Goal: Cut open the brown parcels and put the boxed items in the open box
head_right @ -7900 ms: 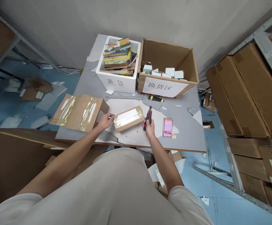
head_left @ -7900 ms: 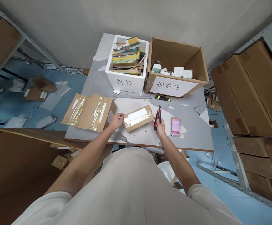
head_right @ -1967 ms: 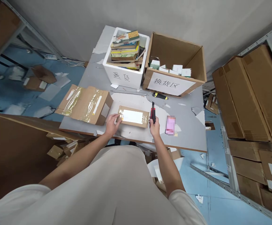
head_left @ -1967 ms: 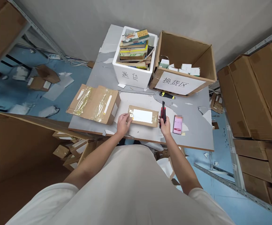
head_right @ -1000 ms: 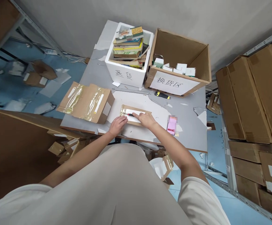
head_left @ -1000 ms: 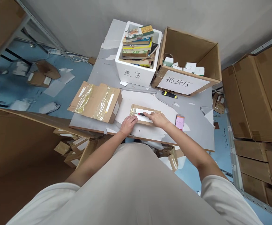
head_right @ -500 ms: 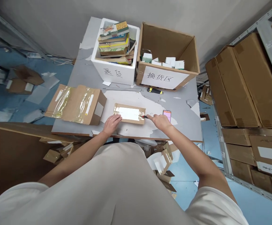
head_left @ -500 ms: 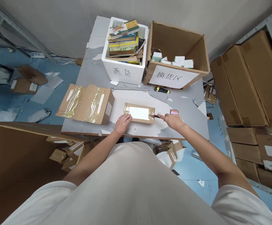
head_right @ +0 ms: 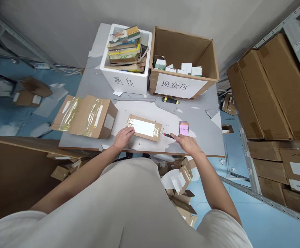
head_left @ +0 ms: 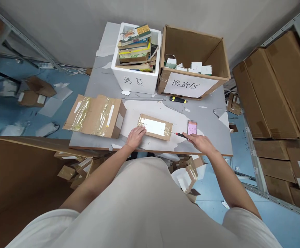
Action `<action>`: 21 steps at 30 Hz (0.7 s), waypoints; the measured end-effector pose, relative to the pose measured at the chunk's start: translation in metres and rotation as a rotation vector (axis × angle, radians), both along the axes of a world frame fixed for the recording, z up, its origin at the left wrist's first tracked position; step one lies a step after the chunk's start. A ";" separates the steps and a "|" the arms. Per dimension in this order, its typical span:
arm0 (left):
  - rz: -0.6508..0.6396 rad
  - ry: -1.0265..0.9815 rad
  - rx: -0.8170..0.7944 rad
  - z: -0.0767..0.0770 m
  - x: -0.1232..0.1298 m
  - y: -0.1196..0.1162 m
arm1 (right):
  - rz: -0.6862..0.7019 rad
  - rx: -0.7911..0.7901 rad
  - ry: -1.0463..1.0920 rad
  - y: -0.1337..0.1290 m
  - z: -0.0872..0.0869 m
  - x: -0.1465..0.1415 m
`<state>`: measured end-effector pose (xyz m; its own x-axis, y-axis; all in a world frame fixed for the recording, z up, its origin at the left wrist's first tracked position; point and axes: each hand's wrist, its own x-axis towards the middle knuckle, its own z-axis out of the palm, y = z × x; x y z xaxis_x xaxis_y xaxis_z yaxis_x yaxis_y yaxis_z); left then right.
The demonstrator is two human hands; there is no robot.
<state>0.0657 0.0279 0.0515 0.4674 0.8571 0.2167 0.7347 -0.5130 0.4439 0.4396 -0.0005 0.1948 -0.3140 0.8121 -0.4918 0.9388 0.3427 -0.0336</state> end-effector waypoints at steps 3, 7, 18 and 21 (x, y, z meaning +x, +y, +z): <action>-0.016 0.023 0.006 0.008 0.000 -0.001 | -0.204 0.051 0.160 -0.015 -0.010 0.020; -0.049 0.055 0.002 0.020 0.000 0.005 | -0.663 -0.063 0.635 -0.032 -0.042 0.016; -0.175 0.186 -0.147 0.024 0.009 0.073 | -1.035 -0.237 1.162 -0.054 -0.090 -0.032; -0.175 0.158 -0.139 0.021 0.010 0.075 | -1.055 -0.224 1.175 -0.053 -0.089 -0.034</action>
<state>0.0756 0.1030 0.0729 0.6301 0.7764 0.0155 0.7056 -0.5808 0.4059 0.4056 -0.0536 0.1056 0.0433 0.8492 -0.5262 0.1590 -0.5259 -0.8356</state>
